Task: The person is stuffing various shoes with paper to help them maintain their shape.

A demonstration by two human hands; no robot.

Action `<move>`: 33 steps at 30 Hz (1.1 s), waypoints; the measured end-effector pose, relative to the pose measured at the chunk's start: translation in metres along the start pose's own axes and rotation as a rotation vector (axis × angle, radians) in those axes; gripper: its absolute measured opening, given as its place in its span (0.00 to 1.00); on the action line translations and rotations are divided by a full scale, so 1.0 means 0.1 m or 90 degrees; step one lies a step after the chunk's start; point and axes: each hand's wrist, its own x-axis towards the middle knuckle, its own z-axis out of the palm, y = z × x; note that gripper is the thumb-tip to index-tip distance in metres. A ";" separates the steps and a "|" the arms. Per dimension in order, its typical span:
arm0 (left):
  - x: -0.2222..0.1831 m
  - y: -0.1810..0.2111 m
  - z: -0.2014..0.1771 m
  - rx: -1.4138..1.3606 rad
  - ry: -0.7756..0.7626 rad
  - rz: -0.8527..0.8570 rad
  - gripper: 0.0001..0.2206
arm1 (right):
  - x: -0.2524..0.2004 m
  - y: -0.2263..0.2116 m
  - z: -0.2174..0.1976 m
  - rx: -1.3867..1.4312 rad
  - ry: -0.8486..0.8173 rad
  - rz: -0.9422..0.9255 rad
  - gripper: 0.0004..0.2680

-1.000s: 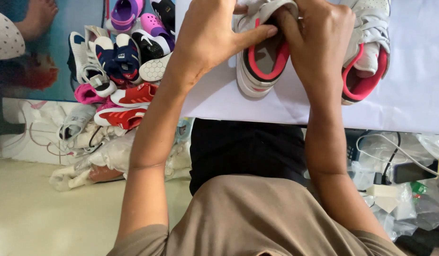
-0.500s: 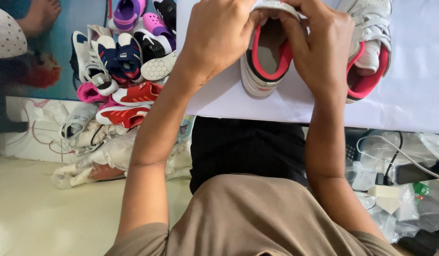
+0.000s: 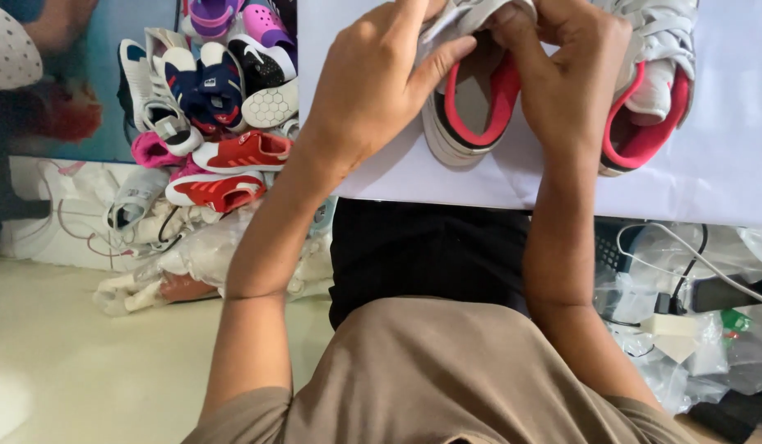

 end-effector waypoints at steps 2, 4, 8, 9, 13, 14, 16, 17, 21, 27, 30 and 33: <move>-0.20 0.04 0.00 -0.044 -0.020 -0.034 0.27 | -0.05 0.00 -0.01 0.011 0.006 0.024 0.03; -0.36 0.10 -0.09 -0.093 -0.040 -0.064 0.36 | -0.09 0.03 -0.01 0.017 0.014 0.049 0.05; -0.65 0.22 -0.45 -0.183 0.059 -0.167 0.26 | -0.15 0.09 -0.01 0.090 0.026 0.101 0.02; -0.72 0.22 -0.54 -0.156 0.135 -0.199 0.19 | -0.14 0.09 0.00 0.096 0.027 0.093 0.03; -1.64 -0.50 -0.72 -0.083 0.249 -0.263 0.14 | -0.14 0.09 0.02 0.063 0.033 0.096 0.03; -1.95 -0.65 -0.79 0.084 0.193 -0.348 0.13 | -0.14 0.06 0.04 0.054 0.032 0.077 0.03; -2.72 -0.98 -0.91 0.257 0.133 -0.432 0.12 | -0.16 0.09 0.09 0.051 0.029 0.060 0.04; -3.19 -1.17 -0.94 0.317 -0.059 -0.675 0.14 | -0.19 0.13 0.10 0.034 0.043 0.057 0.05; -4.46 -1.56 -1.02 0.275 -0.470 -1.230 0.28 | -0.26 0.13 0.17 0.001 0.087 0.030 0.07; -6.25 -2.08 -0.37 -0.255 -0.018 -1.299 0.09 | -0.38 0.40 0.25 -0.155 0.150 -0.045 0.12; -6.30 -1.82 0.14 -0.484 0.351 -1.077 0.12 | -0.66 0.86 0.30 -0.083 0.170 0.058 0.14; -6.31 -1.90 0.48 0.295 0.333 -1.024 0.08 | -0.51 0.65 0.31 -0.109 0.179 -0.080 0.11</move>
